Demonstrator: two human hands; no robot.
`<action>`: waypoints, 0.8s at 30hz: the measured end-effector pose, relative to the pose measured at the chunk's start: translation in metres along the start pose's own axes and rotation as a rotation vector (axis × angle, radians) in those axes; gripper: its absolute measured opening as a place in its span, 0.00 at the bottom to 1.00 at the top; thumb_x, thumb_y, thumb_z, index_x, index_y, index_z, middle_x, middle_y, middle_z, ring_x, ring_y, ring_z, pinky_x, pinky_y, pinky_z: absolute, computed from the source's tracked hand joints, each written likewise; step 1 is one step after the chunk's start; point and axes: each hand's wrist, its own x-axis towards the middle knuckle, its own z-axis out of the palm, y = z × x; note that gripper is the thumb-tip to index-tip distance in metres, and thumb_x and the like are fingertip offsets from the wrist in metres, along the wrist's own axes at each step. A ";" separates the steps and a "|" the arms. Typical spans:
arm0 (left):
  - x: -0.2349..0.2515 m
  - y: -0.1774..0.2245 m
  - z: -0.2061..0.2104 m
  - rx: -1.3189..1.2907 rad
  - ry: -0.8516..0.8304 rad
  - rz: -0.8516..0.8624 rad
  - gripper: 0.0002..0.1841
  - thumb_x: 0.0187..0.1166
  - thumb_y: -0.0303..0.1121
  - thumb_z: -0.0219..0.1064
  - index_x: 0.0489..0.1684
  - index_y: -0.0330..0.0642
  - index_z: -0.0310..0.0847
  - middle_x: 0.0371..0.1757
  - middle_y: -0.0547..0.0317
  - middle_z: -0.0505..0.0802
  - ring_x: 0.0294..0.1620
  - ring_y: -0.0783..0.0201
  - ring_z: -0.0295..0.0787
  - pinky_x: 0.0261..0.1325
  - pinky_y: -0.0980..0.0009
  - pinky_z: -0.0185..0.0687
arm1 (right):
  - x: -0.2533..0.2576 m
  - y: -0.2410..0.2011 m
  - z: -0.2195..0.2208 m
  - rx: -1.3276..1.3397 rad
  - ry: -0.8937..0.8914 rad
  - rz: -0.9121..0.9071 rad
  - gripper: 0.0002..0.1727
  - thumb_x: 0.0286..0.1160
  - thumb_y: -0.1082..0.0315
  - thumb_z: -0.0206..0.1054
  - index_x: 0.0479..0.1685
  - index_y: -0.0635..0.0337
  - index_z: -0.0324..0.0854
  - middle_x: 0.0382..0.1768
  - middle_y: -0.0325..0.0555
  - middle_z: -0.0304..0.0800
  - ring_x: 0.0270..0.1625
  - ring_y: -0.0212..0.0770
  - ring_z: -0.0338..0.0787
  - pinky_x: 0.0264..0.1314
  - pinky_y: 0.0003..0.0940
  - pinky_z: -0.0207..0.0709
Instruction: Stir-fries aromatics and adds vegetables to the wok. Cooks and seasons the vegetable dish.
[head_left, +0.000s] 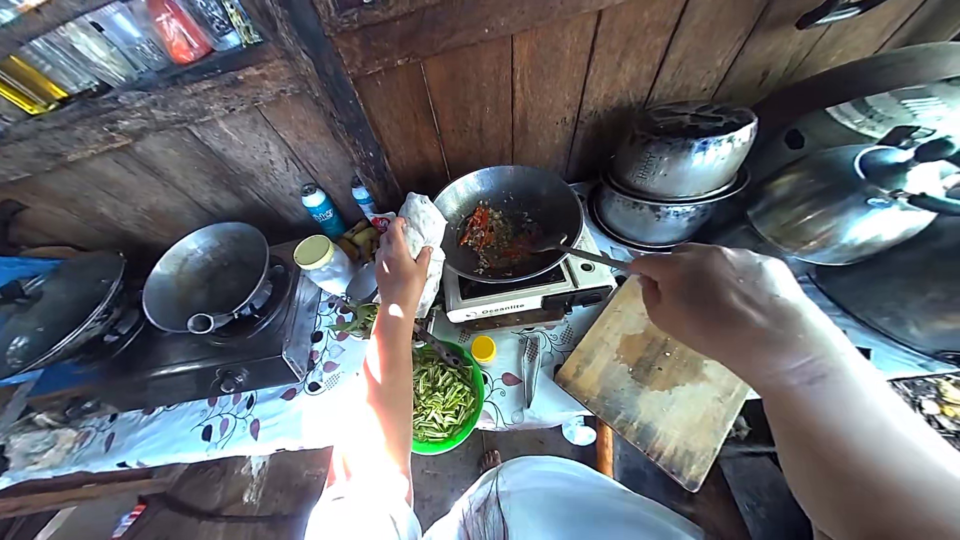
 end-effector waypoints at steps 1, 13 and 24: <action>0.000 0.000 0.000 0.000 -0.004 -0.001 0.37 0.76 0.36 0.76 0.85 0.37 0.64 0.77 0.33 0.80 0.77 0.37 0.79 0.77 0.39 0.73 | 0.005 -0.005 0.000 -0.024 -0.063 0.040 0.11 0.84 0.69 0.62 0.48 0.55 0.93 0.38 0.58 0.92 0.43 0.63 0.93 0.34 0.60 0.80; -0.001 0.002 -0.002 0.016 -0.006 -0.015 0.36 0.76 0.35 0.77 0.84 0.37 0.66 0.76 0.33 0.81 0.75 0.34 0.80 0.75 0.37 0.74 | 0.062 -0.004 0.052 0.282 -0.113 0.060 0.17 0.89 0.68 0.55 0.61 0.55 0.90 0.51 0.64 0.93 0.58 0.70 0.91 0.55 0.72 0.79; -0.001 0.001 -0.002 0.025 -0.010 -0.006 0.36 0.76 0.36 0.76 0.84 0.37 0.65 0.76 0.33 0.81 0.75 0.36 0.81 0.75 0.39 0.75 | 0.076 -0.023 0.057 0.236 -0.146 0.078 0.17 0.89 0.68 0.53 0.58 0.60 0.88 0.53 0.66 0.92 0.60 0.70 0.90 0.55 0.71 0.80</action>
